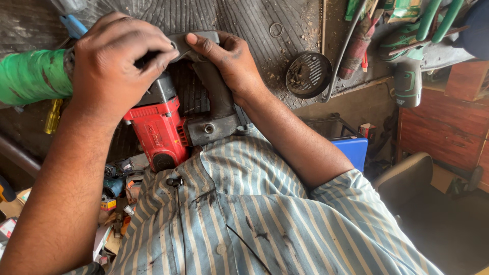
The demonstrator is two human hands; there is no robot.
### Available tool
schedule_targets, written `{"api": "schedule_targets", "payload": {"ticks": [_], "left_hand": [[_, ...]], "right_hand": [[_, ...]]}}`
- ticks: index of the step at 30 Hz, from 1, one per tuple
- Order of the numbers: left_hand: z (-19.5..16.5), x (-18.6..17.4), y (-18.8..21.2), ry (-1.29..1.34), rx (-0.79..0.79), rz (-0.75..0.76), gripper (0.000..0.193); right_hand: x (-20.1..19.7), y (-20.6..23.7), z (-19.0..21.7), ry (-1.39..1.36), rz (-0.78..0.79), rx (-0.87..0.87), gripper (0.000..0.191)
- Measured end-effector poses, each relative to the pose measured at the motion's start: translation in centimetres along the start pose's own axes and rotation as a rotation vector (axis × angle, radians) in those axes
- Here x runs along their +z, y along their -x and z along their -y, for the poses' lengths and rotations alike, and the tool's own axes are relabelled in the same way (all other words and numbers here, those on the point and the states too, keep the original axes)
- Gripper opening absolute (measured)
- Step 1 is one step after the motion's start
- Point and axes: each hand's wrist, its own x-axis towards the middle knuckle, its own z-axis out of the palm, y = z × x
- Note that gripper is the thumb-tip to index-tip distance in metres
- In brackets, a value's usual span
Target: The person works at a cluttered workbench repairing a red rotary hammer drill. They hold the tool, use a blue-handled screwdriver to loosen screws, remove a side cover and small internal parts, handle the components, and reposition the tool while working on it.
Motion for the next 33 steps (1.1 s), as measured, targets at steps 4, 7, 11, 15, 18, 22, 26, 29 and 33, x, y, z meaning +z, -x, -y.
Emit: {"api": "schedule_targets", "payload": {"ticks": [4,7,11,15,18,22,26,29,33], "left_hand": [[0.2,0.2,0.1,0.173,-0.101,-0.022,0.032],[0.1,0.1,0.0,0.152,-0.104,0.002,0.037],[-0.4,-0.5,-0.5,0.044,-0.104,0.044,0.043],[-0.4,-1.0,-1.0,0.155,-0.048,0.000,0.048],[-0.2,-0.4,-0.6,0.150,-0.107,-0.034,0.039],[0.3,0.4,0.3,0.013,-0.088,-0.028,0.022],[0.6,0.2,0.6,-0.036,-0.026,0.021,0.015],[0.5,-0.4,0.1,-0.077,0.008,0.074,0.017],[0.2,-0.3,-0.3,-0.020,-0.063,0.071,0.018]], "right_hand": [[-0.1,0.0,-0.1,-0.020,0.013,-0.016,0.055],[-0.1,0.0,-0.2,-0.024,0.020,-0.021,0.055],[-0.1,-0.1,-0.2,-0.034,0.018,-0.008,0.055],[0.0,-0.1,-0.1,-0.024,0.001,-0.004,0.053],[0.0,-0.1,0.0,-0.035,0.010,-0.007,0.053],[0.0,-0.1,-0.1,-0.034,0.014,-0.011,0.053],[-0.1,0.0,-0.2,-0.037,0.017,-0.012,0.053],[0.0,0.1,-0.1,-0.051,0.031,-0.020,0.053],[0.0,0.0,0.0,-0.034,0.009,-0.003,0.053]]}}
